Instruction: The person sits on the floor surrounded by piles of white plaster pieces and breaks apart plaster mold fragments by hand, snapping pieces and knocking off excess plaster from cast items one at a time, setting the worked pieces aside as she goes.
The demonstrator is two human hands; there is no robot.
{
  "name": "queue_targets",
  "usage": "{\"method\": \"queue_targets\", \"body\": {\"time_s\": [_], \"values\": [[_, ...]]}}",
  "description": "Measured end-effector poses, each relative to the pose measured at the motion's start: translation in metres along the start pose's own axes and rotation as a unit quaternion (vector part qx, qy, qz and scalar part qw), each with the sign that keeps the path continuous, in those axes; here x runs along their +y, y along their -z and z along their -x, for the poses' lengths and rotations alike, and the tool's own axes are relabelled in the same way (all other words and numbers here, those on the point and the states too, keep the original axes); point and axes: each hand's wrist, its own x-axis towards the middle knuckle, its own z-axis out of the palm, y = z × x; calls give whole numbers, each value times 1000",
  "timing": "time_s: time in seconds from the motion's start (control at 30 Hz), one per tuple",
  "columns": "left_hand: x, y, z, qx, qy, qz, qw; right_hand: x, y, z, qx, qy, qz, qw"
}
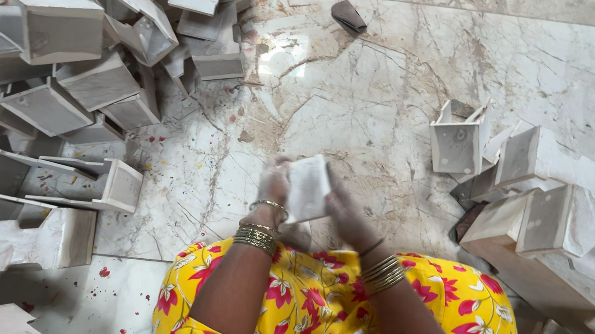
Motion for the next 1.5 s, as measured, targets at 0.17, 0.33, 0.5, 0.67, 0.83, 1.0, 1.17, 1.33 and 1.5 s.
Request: {"method": "queue_targets", "body": {"time_s": [0.17, 0.33, 0.5, 0.67, 0.83, 1.0, 1.17, 1.33, 1.5], "values": [[22, 21, 16, 113, -139, -410, 894, 42, -35, 27, 20, 139, 227, 964], [46, 18, 39, 108, -75, -444, 886, 95, -18, 17, 44, -7, 137, 990], [49, 14, 54, 103, -56, -456, 882, 112, -11, 20, -135, -205, 623, 743], [33, 19, 41, 99, -70, -462, 878, 54, -35, 44, 64, 30, 262, 962], [17, 2, 33, 11, -217, -432, 875, -19, -52, 53, 9, 217, 242, 946], [19, -13, 40, -72, -37, -330, 940, -24, -48, 28, 19, 199, 331, 922], [18, -20, 35, -40, -90, -417, 904, 20, -14, 12, 38, 117, 351, 928], [7, -25, 39, -35, -201, -440, 875, 73, 34, 3, 124, -82, 369, 917], [11, -23, 54, -33, -184, -451, 873, 96, 55, 7, 144, -204, 321, 913]]}}
